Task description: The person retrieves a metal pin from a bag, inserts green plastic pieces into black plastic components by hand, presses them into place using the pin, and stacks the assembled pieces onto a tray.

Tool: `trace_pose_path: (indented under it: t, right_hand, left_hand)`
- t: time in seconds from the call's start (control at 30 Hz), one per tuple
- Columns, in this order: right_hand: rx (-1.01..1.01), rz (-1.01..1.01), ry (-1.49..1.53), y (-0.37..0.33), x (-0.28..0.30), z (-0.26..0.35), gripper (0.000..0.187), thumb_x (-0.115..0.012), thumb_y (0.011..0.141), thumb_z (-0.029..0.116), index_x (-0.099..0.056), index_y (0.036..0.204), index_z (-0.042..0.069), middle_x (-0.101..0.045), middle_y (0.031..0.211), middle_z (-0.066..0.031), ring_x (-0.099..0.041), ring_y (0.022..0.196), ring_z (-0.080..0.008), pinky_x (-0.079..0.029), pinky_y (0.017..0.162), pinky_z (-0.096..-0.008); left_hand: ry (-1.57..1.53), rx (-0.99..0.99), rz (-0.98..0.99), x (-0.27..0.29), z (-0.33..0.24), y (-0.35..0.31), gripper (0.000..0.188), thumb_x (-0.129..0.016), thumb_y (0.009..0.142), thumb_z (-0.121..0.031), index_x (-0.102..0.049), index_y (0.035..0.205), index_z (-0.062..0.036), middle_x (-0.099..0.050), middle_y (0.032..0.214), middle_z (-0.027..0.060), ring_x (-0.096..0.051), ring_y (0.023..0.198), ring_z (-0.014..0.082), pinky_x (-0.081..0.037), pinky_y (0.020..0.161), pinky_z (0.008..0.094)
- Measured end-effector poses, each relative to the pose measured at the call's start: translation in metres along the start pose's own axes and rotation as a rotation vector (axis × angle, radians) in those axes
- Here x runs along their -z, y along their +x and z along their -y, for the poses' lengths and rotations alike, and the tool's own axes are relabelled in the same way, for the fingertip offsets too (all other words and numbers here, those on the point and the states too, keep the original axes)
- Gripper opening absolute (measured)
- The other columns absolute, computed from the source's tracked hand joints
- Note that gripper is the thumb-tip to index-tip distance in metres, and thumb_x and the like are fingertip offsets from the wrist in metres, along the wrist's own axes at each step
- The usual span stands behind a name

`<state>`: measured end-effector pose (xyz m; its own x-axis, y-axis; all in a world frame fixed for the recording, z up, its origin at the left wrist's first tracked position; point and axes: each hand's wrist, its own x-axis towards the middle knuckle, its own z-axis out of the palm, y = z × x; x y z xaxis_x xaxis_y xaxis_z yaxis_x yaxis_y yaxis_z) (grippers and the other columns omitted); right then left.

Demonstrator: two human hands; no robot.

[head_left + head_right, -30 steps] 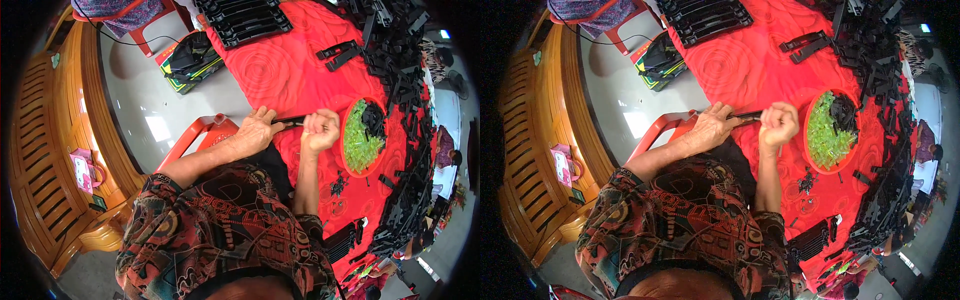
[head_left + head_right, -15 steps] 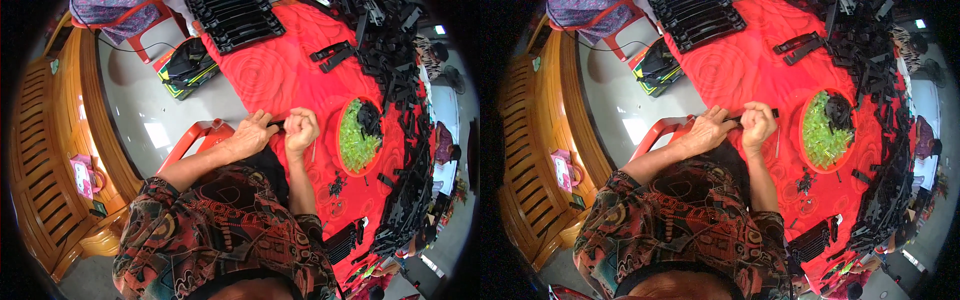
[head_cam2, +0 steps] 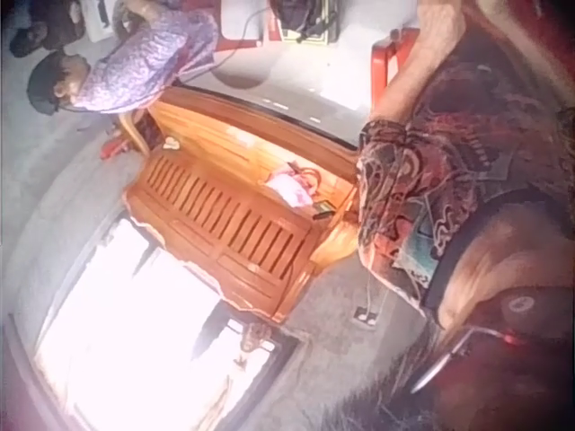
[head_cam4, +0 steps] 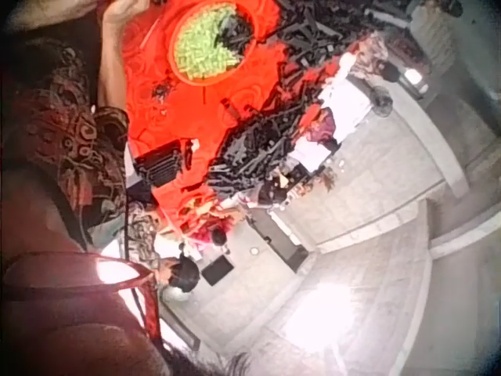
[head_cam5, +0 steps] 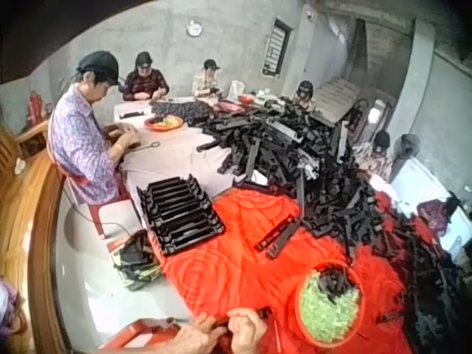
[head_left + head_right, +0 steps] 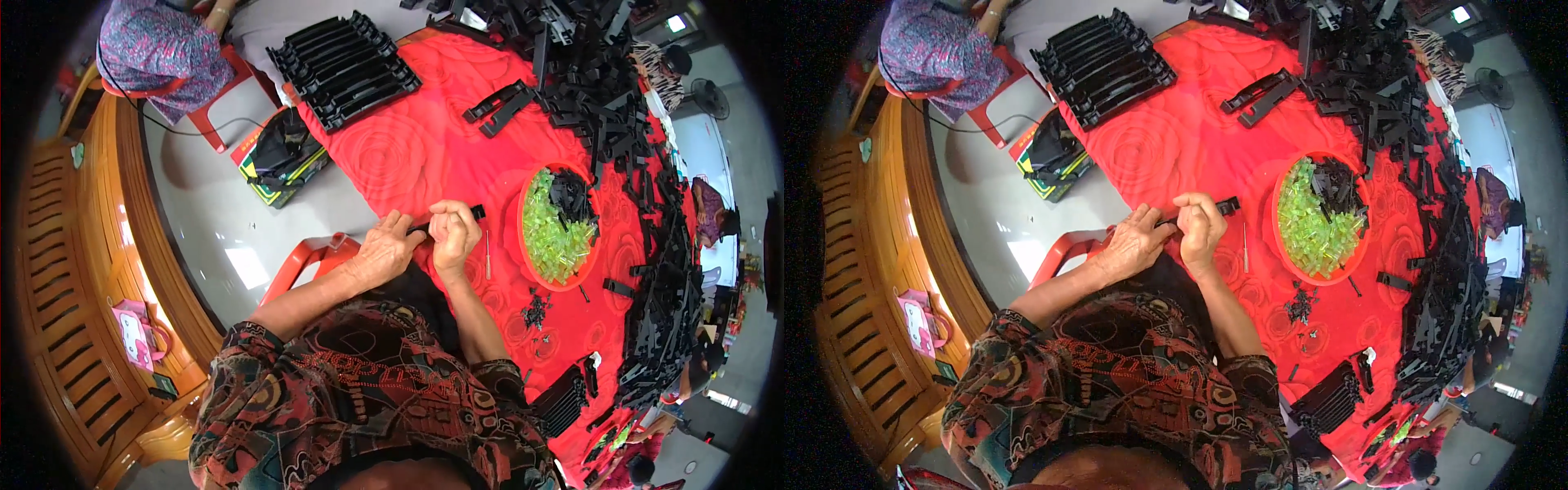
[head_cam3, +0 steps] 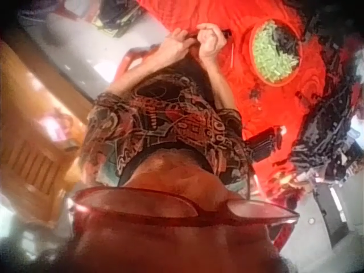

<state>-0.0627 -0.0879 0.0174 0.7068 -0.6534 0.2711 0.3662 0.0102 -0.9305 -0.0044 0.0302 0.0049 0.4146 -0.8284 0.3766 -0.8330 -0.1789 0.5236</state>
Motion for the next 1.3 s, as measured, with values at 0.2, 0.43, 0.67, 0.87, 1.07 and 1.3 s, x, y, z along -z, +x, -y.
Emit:
trace_pose_path:
  t: [0.2,0.43,0.67,0.87,1.07,1.3]
  right_hand:
    - [0.423,-0.156,-0.152,-0.011,0.02,0.068,0.03,-0.051,0.078,0.016,-0.054,0.098,-0.007,-0.043,0.058,0.0019,-0.036,0.05,-0.004,-0.027,0.046,-0.0207]
    - [0.192,0.065,-0.636,-0.074,0.039,0.056,0.013,-0.051,0.078,0.0,-0.055,0.09,0.0,-0.049,0.068,-0.0114,-0.048,0.056,-0.0207,-0.039,0.05,-0.0305]
    - [0.083,-0.182,-0.799,-0.113,0.082,0.05,0.012,-0.056,0.076,0.0,-0.059,0.088,0.0,-0.057,0.075,-0.0133,-0.057,0.066,-0.0258,-0.046,0.057,-0.0326]
    - [0.085,-0.442,-1.389,-0.116,0.17,0.061,0.02,-0.056,0.074,0.001,-0.057,0.094,0.005,-0.053,0.083,-0.0141,-0.055,0.073,-0.0326,-0.047,0.063,-0.0412]
    - [-0.154,-0.419,-1.585,-0.101,0.192,0.059,0.014,-0.057,0.081,0.011,-0.054,0.094,0.008,-0.05,0.093,-0.0151,-0.056,0.075,-0.0349,-0.048,0.06,-0.0449]
    - [-0.069,-0.332,-1.624,-0.107,0.201,0.05,0.009,-0.055,0.082,0.011,-0.052,0.089,0.007,-0.05,0.09,-0.0147,-0.055,0.076,-0.036,-0.046,0.058,-0.046]
  left_hand:
    - [0.026,-0.054,-0.139,0.013,0.009,0.024,0.03,-0.058,0.065,-0.003,-0.061,0.095,-0.0062,-0.052,0.086,0.0114,-0.05,0.079,0.0297,-0.045,0.064,0.0399]
    - [0.283,-0.084,-0.056,0.003,0.031,0.031,0.033,-0.065,0.069,-0.007,-0.058,0.101,-0.0066,-0.054,0.093,0.0129,-0.051,0.083,0.0303,-0.046,0.071,0.0399]
    - [0.284,-0.079,0.037,0.005,0.027,0.042,0.032,-0.063,0.071,-0.008,-0.057,0.102,-0.007,-0.055,0.094,0.0135,-0.052,0.085,0.0326,-0.046,0.072,0.0422]
    - [0.282,-0.038,-0.076,0.02,0.01,0.037,0.041,-0.066,0.075,-0.015,-0.055,0.113,-0.0042,-0.055,0.1,0.016,-0.054,0.088,0.032,-0.044,0.076,0.0402]
    - [0.111,-0.299,-0.182,0.01,-0.007,0.021,0.022,-0.065,0.072,-0.006,-0.06,0.093,-0.0035,-0.057,0.088,0.0125,-0.056,0.078,0.0275,-0.046,0.068,0.0378]
    - [-0.068,-0.366,-0.041,-0.004,-0.029,-0.017,0.02,-0.064,0.068,-0.003,-0.06,0.087,0.0,-0.058,0.081,0.0116,-0.057,0.07,0.025,-0.046,0.06,0.0346]
